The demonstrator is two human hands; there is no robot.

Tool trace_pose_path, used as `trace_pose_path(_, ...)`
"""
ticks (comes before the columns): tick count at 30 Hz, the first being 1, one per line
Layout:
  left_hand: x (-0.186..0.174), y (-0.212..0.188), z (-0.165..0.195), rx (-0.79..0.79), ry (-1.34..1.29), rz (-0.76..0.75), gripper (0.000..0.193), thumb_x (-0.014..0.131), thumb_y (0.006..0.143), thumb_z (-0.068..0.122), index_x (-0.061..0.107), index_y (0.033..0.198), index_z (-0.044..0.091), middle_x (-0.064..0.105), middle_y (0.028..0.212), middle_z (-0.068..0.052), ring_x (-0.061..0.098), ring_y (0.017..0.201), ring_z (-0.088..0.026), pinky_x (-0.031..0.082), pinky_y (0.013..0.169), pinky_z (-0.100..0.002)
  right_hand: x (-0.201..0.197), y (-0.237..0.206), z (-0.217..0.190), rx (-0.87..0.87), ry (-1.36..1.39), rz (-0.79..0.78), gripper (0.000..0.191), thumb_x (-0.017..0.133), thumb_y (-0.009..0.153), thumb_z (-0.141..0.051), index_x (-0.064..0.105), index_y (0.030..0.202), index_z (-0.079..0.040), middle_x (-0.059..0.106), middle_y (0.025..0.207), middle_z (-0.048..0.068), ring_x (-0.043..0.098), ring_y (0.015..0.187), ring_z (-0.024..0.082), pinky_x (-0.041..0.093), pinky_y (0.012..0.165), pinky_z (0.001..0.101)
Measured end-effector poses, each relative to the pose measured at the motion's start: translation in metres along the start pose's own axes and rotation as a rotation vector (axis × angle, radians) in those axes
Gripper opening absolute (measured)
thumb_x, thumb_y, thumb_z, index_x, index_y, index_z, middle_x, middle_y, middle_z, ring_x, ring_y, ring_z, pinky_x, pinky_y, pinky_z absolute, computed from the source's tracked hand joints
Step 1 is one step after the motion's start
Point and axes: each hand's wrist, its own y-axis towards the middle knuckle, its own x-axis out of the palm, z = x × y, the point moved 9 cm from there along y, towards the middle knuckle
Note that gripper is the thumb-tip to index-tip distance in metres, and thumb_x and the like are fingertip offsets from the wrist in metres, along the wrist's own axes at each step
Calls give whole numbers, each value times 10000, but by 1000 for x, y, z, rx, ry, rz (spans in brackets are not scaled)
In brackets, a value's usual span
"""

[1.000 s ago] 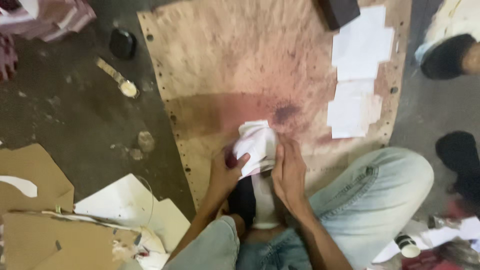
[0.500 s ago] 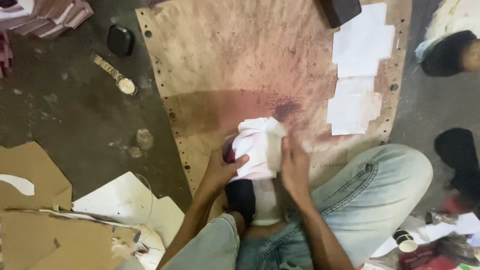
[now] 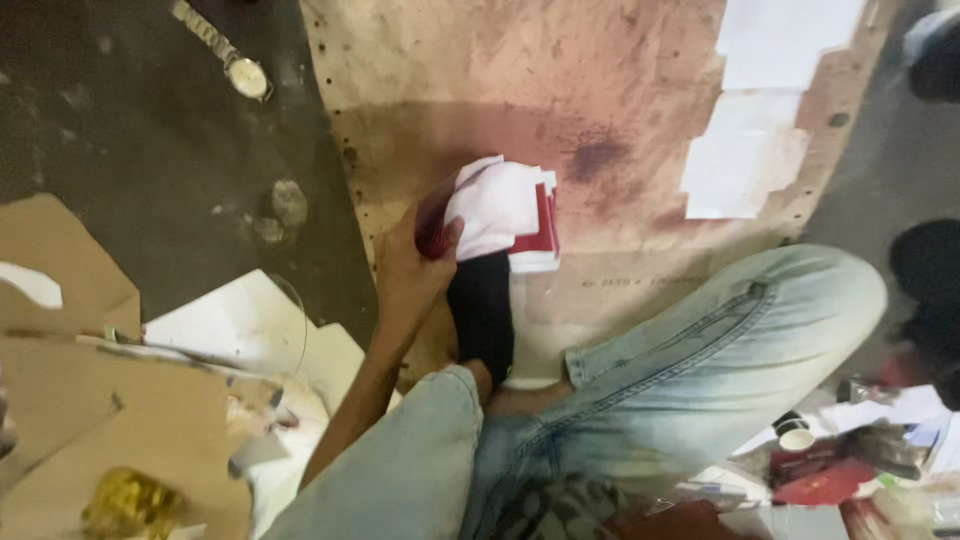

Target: The person sits on the floor and wraps a red rectangular item with white paper. They smooth the paper, fold the edges, and use a round wooden tool to press and crease the folds. The wrapped item is then placed aside, and the process is repeated with another item.

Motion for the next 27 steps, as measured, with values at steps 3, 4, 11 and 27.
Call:
trace_pose_path(3, 2, 23, -2, -68, -197, 20, 303, 778, 869, 167, 725, 1133, 29, 729, 837, -117, 664, 754, -218, 497, 677, -350, 3, 52, 11, -252, -302, 80, 329, 636, 916, -130, 704, 1204, 14, 678, 1278, 193, 649, 1196, 332, 517, 1005, 408)
trace_pose_path(4, 6, 24, -14, -183, -409, -19, 312, 802, 863, 165, 725, 1128, 19, 688, 780, -89, 597, 716, -207, 450, 628, -351, 13, 67, 20, -318, -600, 137, 323, 651, 922, -192, 703, 1160, 21, 653, 1232, 231, 618, 1155, 366, 506, 975, 425)
trace_pose_path(11, 7, 6, 46, 375, -79, 199, 483, 858, 765, 9, 678, 1202, -91, 690, 1155, -180, 654, 1067, -312, 510, 865, -411, -6, 67, 131, 61, -290, 410, 274, 525, 1072, -127, 691, 1244, 6, 638, 1130, 286, 630, 1068, 440, 495, 940, 507)
trace_pose_path(27, 46, 7, 9, -163, -614, -83, 435, 770, 845, 60, 648, 1250, -43, 750, 1033, -100, 704, 861, -177, 590, 740, -302, -1, 64, 83, -142, -368, 442, 280, 460, 1074, -81, 688, 1203, 17, 667, 1179, 231, 667, 1070, 387, 522, 926, 432)
